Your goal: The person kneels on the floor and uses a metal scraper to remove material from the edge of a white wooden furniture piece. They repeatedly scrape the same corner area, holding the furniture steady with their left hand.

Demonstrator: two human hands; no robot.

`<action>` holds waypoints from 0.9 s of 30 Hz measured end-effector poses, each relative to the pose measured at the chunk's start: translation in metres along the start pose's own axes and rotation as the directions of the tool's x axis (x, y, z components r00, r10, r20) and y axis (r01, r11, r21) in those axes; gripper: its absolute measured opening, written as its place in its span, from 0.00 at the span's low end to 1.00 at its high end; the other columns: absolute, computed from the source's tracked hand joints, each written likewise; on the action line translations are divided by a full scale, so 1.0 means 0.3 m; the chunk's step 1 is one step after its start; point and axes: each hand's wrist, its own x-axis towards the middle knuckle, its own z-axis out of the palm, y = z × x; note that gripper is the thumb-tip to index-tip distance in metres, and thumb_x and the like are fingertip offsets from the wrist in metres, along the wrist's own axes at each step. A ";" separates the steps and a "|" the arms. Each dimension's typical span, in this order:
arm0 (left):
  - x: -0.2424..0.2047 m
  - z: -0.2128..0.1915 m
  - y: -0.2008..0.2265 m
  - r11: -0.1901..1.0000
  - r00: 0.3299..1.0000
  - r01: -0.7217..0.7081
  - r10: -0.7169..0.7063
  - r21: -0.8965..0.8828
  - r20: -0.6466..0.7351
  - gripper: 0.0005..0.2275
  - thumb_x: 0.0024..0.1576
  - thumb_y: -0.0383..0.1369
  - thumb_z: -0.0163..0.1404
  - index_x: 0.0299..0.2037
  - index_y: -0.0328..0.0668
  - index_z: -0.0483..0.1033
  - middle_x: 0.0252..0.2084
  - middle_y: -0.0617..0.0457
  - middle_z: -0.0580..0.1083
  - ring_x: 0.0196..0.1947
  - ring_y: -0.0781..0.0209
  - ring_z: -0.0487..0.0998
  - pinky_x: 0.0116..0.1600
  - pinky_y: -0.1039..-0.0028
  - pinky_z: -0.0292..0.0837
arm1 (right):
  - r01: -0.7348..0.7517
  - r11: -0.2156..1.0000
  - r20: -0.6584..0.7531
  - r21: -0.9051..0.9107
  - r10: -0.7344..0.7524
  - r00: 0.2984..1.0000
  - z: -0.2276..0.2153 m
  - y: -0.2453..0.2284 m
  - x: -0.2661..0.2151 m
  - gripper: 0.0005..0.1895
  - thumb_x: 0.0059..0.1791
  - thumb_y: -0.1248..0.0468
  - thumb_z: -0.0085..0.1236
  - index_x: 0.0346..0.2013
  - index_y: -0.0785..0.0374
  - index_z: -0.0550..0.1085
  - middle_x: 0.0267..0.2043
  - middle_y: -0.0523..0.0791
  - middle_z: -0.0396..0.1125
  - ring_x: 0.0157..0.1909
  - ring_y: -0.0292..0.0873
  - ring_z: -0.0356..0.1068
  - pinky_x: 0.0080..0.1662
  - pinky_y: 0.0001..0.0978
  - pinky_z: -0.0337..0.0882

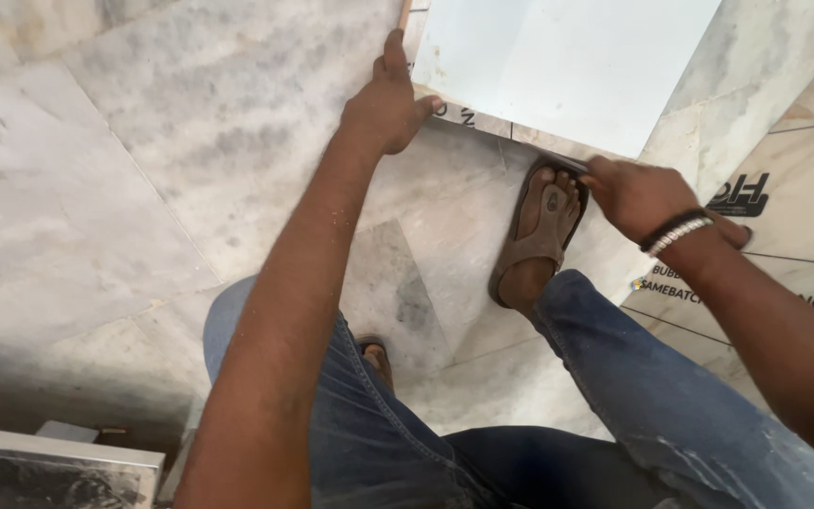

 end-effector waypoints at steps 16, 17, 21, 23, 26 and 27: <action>0.002 -0.033 0.022 0.997 0.992 0.063 -0.067 0.036 0.105 0.47 0.62 0.47 0.51 0.73 0.37 0.22 0.72 0.30 0.53 0.60 0.38 0.74 0.58 0.57 0.73 | 0.039 0.996 -0.036 0.077 -0.036 0.999 0.021 -0.029 0.003 0.14 0.58 0.53 0.45 0.45 0.60 0.70 0.31 0.55 0.73 0.37 0.61 0.74 0.39 0.55 0.73; 0.000 -0.033 0.024 0.997 0.994 0.055 -0.059 0.046 0.095 0.47 0.62 0.48 0.51 0.73 0.37 0.23 0.72 0.31 0.54 0.60 0.38 0.73 0.59 0.56 0.73 | 0.047 0.997 -0.024 0.066 -0.045 0.999 0.014 -0.043 0.014 0.15 0.59 0.52 0.45 0.44 0.60 0.69 0.30 0.55 0.73 0.37 0.61 0.74 0.40 0.55 0.73; 0.000 -0.018 0.019 0.996 0.995 0.037 -0.043 0.075 0.088 0.47 0.61 0.49 0.52 0.73 0.40 0.23 0.72 0.32 0.56 0.61 0.39 0.73 0.59 0.55 0.72 | -0.005 0.995 -0.043 0.100 0.009 0.999 -0.004 -0.026 -0.049 0.13 0.57 0.54 0.45 0.45 0.60 0.70 0.32 0.55 0.73 0.36 0.61 0.74 0.39 0.56 0.73; 0.011 -0.011 0.006 0.997 0.997 0.043 -0.048 0.064 0.067 0.47 0.61 0.50 0.52 0.74 0.40 0.24 0.72 0.31 0.56 0.61 0.38 0.73 0.60 0.55 0.72 | -0.052 0.996 -0.007 0.073 0.052 0.999 -0.012 -0.025 -0.052 0.14 0.58 0.53 0.45 0.46 0.60 0.70 0.31 0.55 0.73 0.36 0.61 0.74 0.39 0.55 0.73; 0.022 0.020 -0.015 0.998 0.999 0.005 -0.009 0.063 0.053 0.47 0.62 0.50 0.53 0.74 0.39 0.25 0.71 0.27 0.56 0.61 0.35 0.72 0.60 0.55 0.72 | -0.028 0.996 -0.043 0.088 0.032 0.999 0.003 -0.008 -0.055 0.14 0.59 0.53 0.44 0.46 0.60 0.70 0.32 0.54 0.73 0.36 0.62 0.73 0.39 0.55 0.73; 0.019 0.027 -0.022 0.998 0.999 -0.020 0.017 0.058 0.045 0.47 0.61 0.49 0.53 0.73 0.38 0.24 0.71 0.27 0.56 0.61 0.35 0.72 0.59 0.54 0.72 | -0.034 0.994 -0.048 0.102 0.039 0.998 0.020 -0.009 -0.076 0.14 0.59 0.53 0.44 0.46 0.60 0.70 0.32 0.55 0.73 0.36 0.62 0.73 0.38 0.55 0.72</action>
